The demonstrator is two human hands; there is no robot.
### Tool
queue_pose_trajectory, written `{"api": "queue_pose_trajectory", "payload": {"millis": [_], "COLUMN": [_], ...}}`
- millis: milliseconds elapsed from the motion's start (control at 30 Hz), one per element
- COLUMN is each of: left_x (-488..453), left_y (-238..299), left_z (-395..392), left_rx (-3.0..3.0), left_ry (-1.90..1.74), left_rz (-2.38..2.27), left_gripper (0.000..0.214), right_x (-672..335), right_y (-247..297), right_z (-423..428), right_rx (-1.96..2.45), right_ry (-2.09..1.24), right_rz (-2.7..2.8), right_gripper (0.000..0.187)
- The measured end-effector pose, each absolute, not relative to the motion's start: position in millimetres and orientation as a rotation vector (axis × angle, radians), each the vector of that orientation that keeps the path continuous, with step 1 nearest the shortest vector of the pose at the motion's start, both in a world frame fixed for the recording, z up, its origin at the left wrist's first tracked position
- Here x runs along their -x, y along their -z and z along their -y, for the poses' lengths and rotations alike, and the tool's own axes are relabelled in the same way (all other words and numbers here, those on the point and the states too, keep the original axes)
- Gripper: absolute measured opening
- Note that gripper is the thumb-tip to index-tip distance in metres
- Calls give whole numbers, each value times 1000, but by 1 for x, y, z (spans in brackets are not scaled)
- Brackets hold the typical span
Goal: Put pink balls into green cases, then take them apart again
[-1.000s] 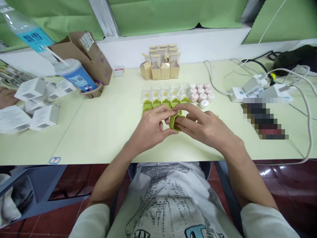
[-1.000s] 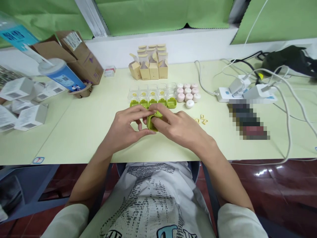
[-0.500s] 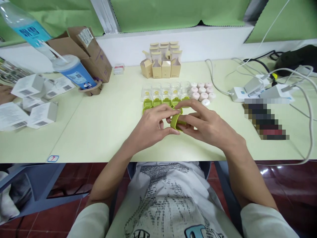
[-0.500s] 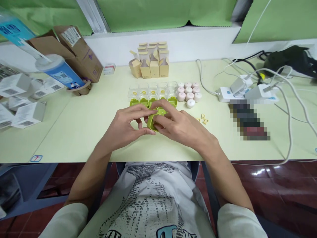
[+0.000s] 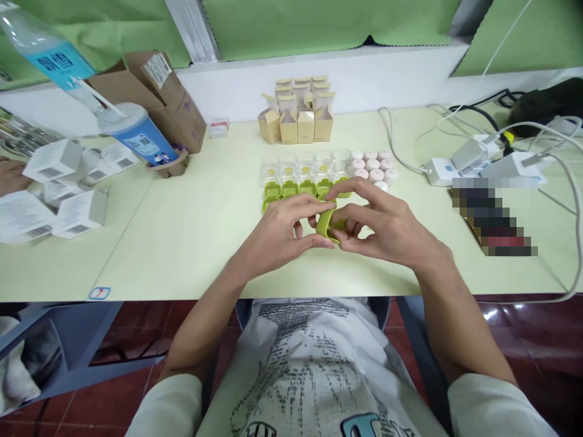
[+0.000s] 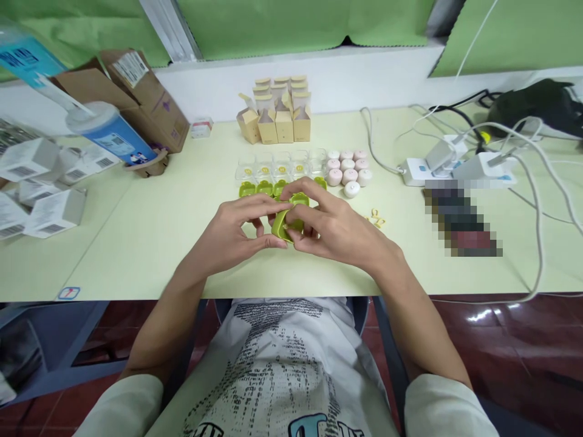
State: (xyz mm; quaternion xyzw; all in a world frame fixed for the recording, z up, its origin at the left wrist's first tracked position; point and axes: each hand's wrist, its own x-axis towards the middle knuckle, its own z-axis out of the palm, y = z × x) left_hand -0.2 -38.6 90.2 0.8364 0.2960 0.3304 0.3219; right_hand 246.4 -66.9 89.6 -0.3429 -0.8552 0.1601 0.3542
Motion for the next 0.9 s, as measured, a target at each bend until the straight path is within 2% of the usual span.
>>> {"api": "queue_pose_trajectory", "payload": {"millis": [433,600,700,800,900], "left_x": [1,5,7,7,6], "left_y": [-89,-85,-83,-85,-89], "left_z": [37,30,26,26,26], "left_rx": [-2262,-2295,-2274,-2260,-2249], "left_ry": [-854,-823,-801,-766,-731], "left_rz": [-814,-935,-956,-999,-1080], "left_gripper": [50,48,48,50,52], "right_x": [-256,-271,-299,-329,-346], "right_y": [-97,-110,-112,-100,-87], "right_z": [72,77,73,61,50], "right_rx": [934,931,1101,1393,1647], "right_ry": [-422,-277,-237,-346,-450], "right_rz": [2165,2150,2162,2243,2372], "right_gripper": [4,4,7,19,21]}}
